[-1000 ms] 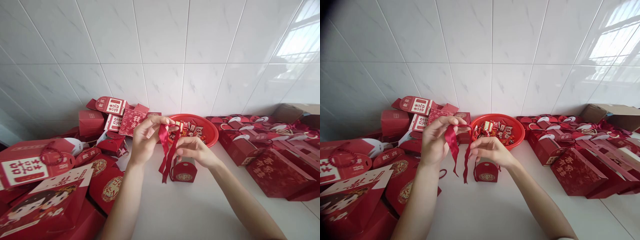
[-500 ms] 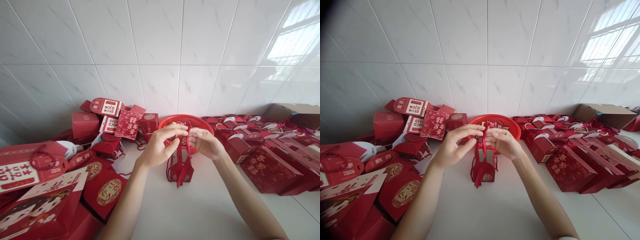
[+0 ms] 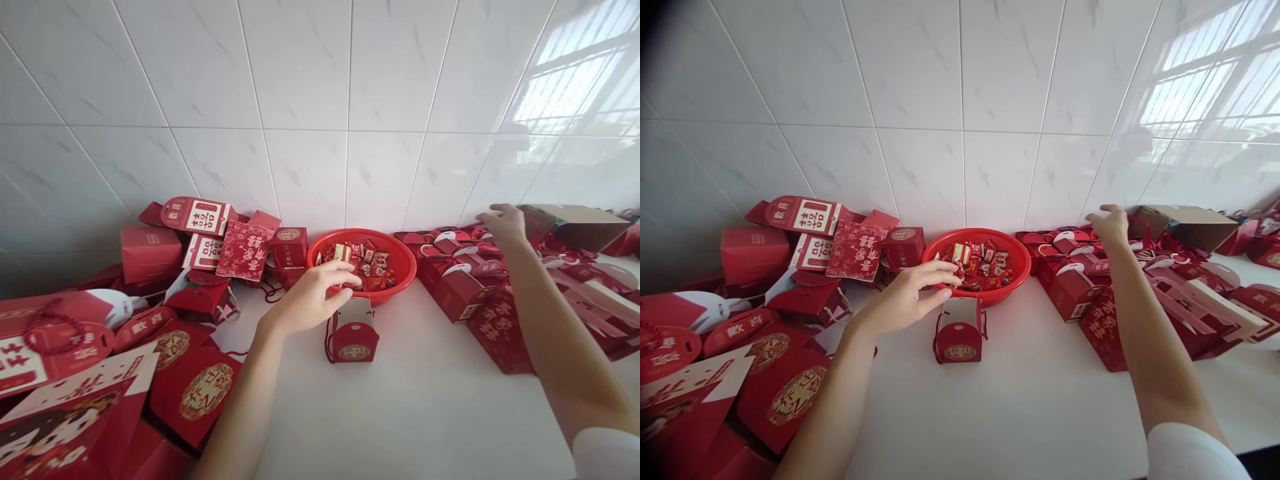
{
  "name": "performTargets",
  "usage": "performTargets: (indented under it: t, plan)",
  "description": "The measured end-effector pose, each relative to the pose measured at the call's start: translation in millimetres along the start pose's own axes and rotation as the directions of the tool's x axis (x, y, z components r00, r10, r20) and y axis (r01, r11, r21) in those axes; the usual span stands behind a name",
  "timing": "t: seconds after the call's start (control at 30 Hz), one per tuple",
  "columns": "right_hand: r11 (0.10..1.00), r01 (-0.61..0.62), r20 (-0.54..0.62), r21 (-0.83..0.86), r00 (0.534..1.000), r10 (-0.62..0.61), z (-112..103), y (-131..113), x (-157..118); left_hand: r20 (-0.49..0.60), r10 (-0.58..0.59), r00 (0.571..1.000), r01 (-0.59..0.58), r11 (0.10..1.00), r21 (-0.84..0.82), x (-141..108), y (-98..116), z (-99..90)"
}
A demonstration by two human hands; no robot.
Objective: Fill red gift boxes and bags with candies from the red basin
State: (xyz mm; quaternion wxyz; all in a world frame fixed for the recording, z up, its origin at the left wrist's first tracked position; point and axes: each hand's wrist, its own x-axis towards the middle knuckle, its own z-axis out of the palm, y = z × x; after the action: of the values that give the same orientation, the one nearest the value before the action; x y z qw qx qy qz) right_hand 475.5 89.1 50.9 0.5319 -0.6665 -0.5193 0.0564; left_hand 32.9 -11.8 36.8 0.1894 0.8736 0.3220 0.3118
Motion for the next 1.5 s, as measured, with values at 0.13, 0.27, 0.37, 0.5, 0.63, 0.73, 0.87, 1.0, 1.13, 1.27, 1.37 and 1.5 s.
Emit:
performTargets:
  t: [0.13,0.27,0.37,0.5,0.63,0.73,0.87,1.0,1.13,1.27,1.37,1.5]
  plan:
    - [0.977,-0.041,0.259,0.211,0.966,-0.016,28,-42,-63,0.108,-0.121,0.987,0.109,0.988,0.113,-1,-6,0.8]
    - [0.926,0.132,0.701,0.355,0.618,-0.357,57,-99,-137,0.211,-0.236,0.949,0.195,0.961,0.198,-2,-14,3.0]
    - [0.885,0.319,0.815,0.340,0.369,-0.446,76,-122,-179,0.248,-0.243,0.938,0.203,0.963,0.178,-2,-20,6.3]
    - [0.859,0.468,0.823,0.208,0.391,-0.413,89,-126,-205,0.231,-0.176,0.957,0.150,0.981,0.127,0,-25,10.6]
    - [0.878,0.469,0.822,0.091,0.463,-0.332,87,-122,-206,0.302,-0.196,0.933,0.170,0.979,0.111,4,-21,12.9]
    - [0.884,0.467,0.822,0.002,0.503,-0.268,84,-119,-206,0.323,-0.282,0.903,0.240,0.957,0.165,4,-18,13.2]
    - [0.867,0.480,0.813,-0.137,0.554,-0.178,84,-115,-216,0.346,-0.405,0.846,0.323,0.907,0.271,0,-15,9.8]
    - [0.839,0.507,0.846,-0.198,0.520,-0.114,84,-112,-228,0.435,-0.505,0.746,0.392,0.860,0.327,-3,-10,5.1]
    - [0.882,0.468,0.903,-0.059,0.401,-0.153,80,-105,-228,0.472,-0.509,0.720,0.386,0.859,0.337,-4,-11,4.6]
    - [0.931,0.328,0.857,0.162,0.421,-0.298,79,-95,-197,0.469,-0.495,0.732,0.389,0.868,0.308,-5,-11,4.2]
    - [0.943,0.305,0.732,0.129,0.612,-0.299,91,-92,-154,0.464,-0.435,0.771,0.365,0.900,0.237,-5,-7,0.6]
    - [0.875,0.442,0.810,-0.198,0.576,-0.108,126,-87,-107,0.401,-0.401,0.824,0.358,0.916,0.179,-7,0,-6.5]
